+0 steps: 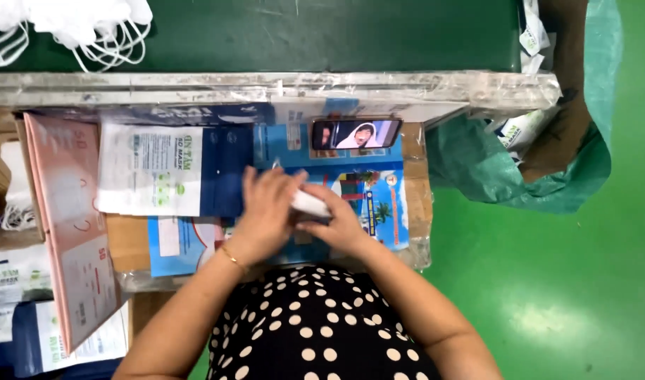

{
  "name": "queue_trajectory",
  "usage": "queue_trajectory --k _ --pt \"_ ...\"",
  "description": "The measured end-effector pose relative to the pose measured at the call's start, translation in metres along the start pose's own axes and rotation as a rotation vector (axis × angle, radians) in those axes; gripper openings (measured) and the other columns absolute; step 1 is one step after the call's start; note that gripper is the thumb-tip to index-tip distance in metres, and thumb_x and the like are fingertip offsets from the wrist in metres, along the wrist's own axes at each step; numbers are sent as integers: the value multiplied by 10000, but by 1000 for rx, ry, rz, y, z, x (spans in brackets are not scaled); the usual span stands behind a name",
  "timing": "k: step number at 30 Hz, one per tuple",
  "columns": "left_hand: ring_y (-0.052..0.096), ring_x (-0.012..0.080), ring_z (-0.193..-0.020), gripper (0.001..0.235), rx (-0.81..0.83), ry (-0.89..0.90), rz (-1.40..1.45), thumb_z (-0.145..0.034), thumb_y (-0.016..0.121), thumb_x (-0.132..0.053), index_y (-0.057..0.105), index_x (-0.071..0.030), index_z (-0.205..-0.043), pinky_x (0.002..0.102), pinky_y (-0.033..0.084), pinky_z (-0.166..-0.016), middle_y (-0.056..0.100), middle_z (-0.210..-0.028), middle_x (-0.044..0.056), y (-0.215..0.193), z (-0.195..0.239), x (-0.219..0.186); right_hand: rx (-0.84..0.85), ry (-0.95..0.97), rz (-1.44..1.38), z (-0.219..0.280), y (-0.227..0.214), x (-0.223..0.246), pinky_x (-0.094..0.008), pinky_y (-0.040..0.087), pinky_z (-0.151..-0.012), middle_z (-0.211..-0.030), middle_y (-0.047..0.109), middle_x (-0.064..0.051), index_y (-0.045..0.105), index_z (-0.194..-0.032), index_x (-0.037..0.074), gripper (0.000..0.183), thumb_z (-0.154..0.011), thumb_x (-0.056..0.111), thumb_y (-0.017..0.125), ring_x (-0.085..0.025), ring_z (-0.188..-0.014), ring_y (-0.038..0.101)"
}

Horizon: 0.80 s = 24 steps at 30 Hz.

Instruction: The recorder is picking up white face masks from a conveyor belt and putting them into individual blue pouches.

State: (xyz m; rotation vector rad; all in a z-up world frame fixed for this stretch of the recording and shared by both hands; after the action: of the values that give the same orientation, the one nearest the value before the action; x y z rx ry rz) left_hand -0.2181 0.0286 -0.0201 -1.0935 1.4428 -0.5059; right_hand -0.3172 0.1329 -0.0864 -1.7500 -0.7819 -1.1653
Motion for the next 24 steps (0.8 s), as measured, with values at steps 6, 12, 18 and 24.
queue_trajectory --k 6,12,18,24 --pt "449 400 -1362 618 -94 69 221 -789 684 -112 553 -97 -1393 565 309 -1161 559 -1384 196 -24 27 28 236 -75 156 -2 -25 52 -370 548 -952 -1144 734 -82 745 -1114 96 300 -816 80 779 -273 -1105 681" --pt "575 407 -1102 386 -238 -432 -43 -912 654 -144 681 -41 -1283 491 488 -953 618 -1148 188 -51 50 131 183 169 -10 -4 -61 49 -360 555 -827 -1032 751 -97 733 -1096 83 233 -863 93 731 -269 -938 692" --pt "634 427 -931 355 -207 -588 -175 -844 592 -133 675 16 -1156 511 524 -799 629 -1017 230 -35 41 145 -20 210 134 -15 -56 38 -347 549 -814 -1049 751 -109 732 -1158 103 234 -926 133 729 -255 -921 696" --pt "640 397 -847 147 -388 -652 -2 -921 666 -143 643 -7 -972 492 511 -751 643 -931 193 -45 53 154 105 -208 643 -8 -18 70 -388 515 -922 -1103 761 -64 752 -1158 130 401 -763 58 764 -308 -1010 683"
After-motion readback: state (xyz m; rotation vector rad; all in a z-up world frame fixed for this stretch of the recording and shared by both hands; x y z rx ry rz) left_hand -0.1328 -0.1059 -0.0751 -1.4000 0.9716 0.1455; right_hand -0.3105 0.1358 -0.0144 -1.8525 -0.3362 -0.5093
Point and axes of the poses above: each hand's wrist, its own z-axis away from the middle knuckle, its own y-axis out of the palm, x = y × z, the point moved 8 cm from there along -z, towards the middle knuckle
